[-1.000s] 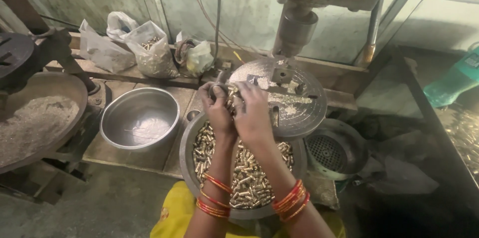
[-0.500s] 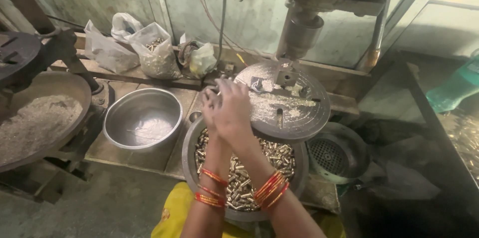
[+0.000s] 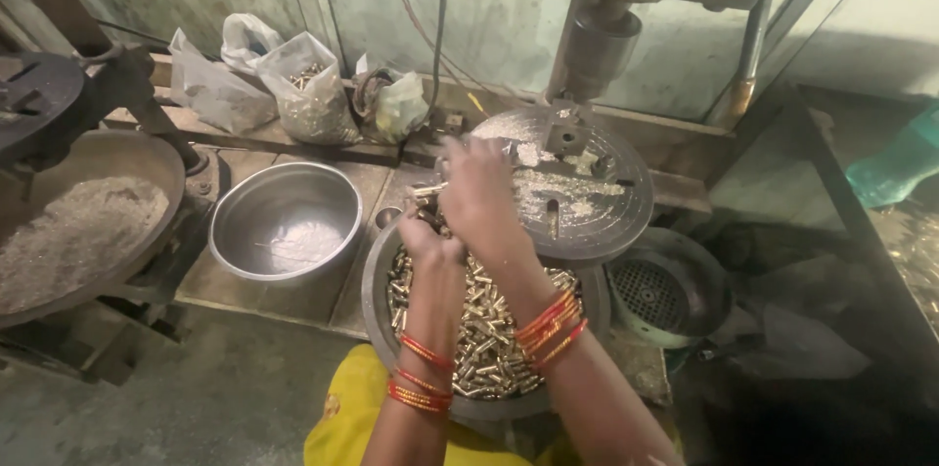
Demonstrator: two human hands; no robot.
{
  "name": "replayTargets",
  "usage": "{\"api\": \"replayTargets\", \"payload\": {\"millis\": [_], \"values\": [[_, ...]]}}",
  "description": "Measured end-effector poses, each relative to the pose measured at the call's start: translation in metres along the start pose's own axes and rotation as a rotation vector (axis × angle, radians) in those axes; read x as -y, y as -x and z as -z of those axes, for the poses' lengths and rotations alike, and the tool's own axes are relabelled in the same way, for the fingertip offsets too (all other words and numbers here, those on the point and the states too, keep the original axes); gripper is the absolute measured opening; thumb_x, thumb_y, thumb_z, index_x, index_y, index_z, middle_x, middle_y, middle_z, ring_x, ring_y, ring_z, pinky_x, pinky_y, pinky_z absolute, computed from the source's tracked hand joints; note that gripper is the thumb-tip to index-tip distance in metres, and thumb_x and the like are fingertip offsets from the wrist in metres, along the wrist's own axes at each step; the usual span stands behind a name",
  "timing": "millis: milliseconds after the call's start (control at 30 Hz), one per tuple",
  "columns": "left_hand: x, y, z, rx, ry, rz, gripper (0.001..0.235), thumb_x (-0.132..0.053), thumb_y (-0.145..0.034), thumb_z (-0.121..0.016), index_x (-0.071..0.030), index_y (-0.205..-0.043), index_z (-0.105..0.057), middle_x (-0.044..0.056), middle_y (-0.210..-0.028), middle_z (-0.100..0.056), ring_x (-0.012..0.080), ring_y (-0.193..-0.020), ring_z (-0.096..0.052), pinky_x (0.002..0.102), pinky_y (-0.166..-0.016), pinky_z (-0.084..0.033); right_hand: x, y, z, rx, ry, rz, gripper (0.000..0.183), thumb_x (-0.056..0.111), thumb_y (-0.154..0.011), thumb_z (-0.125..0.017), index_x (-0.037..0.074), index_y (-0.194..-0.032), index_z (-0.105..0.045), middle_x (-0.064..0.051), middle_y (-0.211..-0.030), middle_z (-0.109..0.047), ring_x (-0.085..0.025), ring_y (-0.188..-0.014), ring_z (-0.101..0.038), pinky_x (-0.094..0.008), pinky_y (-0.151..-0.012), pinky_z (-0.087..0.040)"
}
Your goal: The recorder is seen operating a stationary metal press machine to process small brass metal parts at a workbench.
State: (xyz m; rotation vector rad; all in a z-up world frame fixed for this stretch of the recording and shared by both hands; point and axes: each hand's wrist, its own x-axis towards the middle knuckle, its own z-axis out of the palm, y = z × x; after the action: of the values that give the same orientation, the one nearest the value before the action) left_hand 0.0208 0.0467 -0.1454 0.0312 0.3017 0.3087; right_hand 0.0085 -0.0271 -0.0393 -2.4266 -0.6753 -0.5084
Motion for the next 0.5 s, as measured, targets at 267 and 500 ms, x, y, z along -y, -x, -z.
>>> {"api": "replayTargets", "payload": {"millis": [267, 500], "values": [[0.005, 0.018, 0.043, 0.572, -0.137, 0.046, 0.044, -0.039, -0.111, -0.03, -0.004, -0.112, -0.057, 0.009, -0.103, -0.064, 0.0216, -0.089, -0.063, 0.036, -0.078, -0.055, 0.041, 0.08, 0.018, -0.118, -0.137, 0.215, 0.034, 0.008, -0.091, -0.072, -0.002, -0.123, -0.065, -0.025, -0.138, -0.056, -0.039, -0.129, -0.052, -0.048, -0.113, -0.037], [0.005, 0.016, 0.055, 0.015, -1.111, -0.211, 0.021, -0.022, -0.098, -0.066, -0.005, -0.11, -0.066, 0.006, -0.095, -0.067, 0.0173, -0.073, -0.06, 0.029, -0.06, -0.049, 0.014, 0.158, 0.034, 0.063, -0.46, 0.042, 0.047, -0.009, -0.081, -0.064, 0.005, -0.126, -0.069, -0.021, -0.137, -0.06, -0.036, -0.131, -0.055, -0.044, -0.111, -0.045]]}}
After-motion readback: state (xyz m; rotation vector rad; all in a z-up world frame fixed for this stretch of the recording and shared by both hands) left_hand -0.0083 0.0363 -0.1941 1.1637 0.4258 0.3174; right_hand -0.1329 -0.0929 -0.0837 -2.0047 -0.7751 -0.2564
